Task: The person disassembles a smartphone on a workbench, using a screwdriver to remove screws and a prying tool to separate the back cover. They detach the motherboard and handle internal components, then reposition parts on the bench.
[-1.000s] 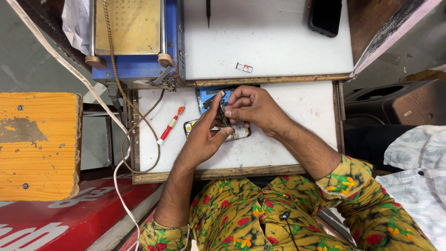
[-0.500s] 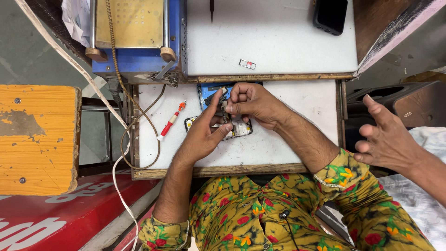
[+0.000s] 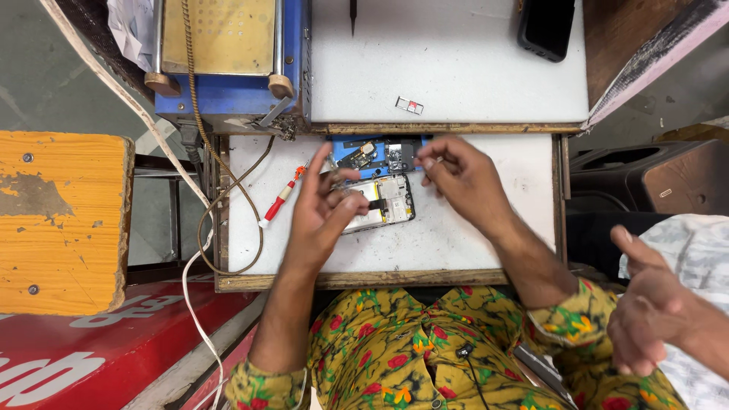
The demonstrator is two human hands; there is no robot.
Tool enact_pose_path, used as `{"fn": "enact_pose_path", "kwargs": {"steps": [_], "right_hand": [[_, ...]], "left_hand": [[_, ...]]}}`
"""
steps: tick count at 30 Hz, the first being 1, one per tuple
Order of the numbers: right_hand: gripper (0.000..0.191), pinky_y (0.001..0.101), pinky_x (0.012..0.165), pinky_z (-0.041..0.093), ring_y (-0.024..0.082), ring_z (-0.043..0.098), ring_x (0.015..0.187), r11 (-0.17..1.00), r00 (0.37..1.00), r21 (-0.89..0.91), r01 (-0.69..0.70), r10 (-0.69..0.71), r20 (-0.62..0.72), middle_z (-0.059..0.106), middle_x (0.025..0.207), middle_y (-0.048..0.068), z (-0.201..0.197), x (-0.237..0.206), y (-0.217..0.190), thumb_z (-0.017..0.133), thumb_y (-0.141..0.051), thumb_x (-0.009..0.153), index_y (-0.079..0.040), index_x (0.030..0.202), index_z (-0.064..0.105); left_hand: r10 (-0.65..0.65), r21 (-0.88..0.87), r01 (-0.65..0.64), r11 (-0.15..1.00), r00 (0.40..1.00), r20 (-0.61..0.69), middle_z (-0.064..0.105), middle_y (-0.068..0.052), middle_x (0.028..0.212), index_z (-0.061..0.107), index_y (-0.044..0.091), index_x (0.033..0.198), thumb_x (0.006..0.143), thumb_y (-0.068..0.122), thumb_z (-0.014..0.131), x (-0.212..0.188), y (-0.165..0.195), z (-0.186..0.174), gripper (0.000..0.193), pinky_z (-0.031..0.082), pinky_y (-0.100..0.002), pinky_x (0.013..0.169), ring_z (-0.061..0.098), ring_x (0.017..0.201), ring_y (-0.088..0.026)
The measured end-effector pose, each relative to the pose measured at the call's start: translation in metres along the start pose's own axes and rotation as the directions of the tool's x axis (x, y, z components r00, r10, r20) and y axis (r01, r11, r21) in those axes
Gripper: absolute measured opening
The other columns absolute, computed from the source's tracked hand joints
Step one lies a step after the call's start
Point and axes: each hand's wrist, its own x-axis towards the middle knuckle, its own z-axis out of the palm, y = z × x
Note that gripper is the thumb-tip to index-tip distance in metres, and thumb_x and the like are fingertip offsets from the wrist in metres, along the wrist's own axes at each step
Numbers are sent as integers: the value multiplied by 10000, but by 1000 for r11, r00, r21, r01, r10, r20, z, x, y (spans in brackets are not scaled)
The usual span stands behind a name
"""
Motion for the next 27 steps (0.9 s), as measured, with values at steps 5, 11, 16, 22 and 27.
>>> {"fn": "enact_pose_path", "kwargs": {"steps": [5,11,16,22,27], "right_hand": [[206,257,713,604,128,711,777,882,990,-450,140,-125,64,768,956,70,-4,-32,22,706,-173,960,-80,1143,726],[202,336,745,594,222,715,888,694,885,-571,439,-444,140,789,986,70,9,-51,28,773,-137,888,-89,1084,770],[191,336,772,598,202,713,912,725,866,-484,490,-470,172,785,1035,58,5,-51,26,771,-109,878,-98,1068,770],[162,379,774,557,180,719,872,657,823,-505,560,-514,243,800,954,12,7,-49,29,782,-106,839,-132,998,780],[149,327,766,566,173,722,851,775,885,-438,455,-450,121,772,937,39,6,-49,31,754,-81,901,-117,1045,767]], "left_hand": [[95,45,-91,995,990,-106,574,-176,1333,183,55,1653,978,124,694,-33,14,-13,849,587,-370,940,644,991,-163],[240,732,0,681,944,-224,579,-209,1347,245,-1,1616,978,82,703,-62,13,0,790,509,-411,1103,621,1241,-277],[331,689,-113,716,923,-194,523,-258,1441,246,-15,1610,989,30,666,-61,7,10,751,467,-432,1171,583,1340,-303],[248,649,-58,758,947,-204,595,-204,1352,252,8,1613,959,37,695,-48,2,14,790,517,-408,1101,621,1262,-254],[144,373,-105,922,986,-79,587,-222,1406,188,13,1639,993,122,639,-49,-1,26,795,559,-387,1042,648,1145,-237]]}}
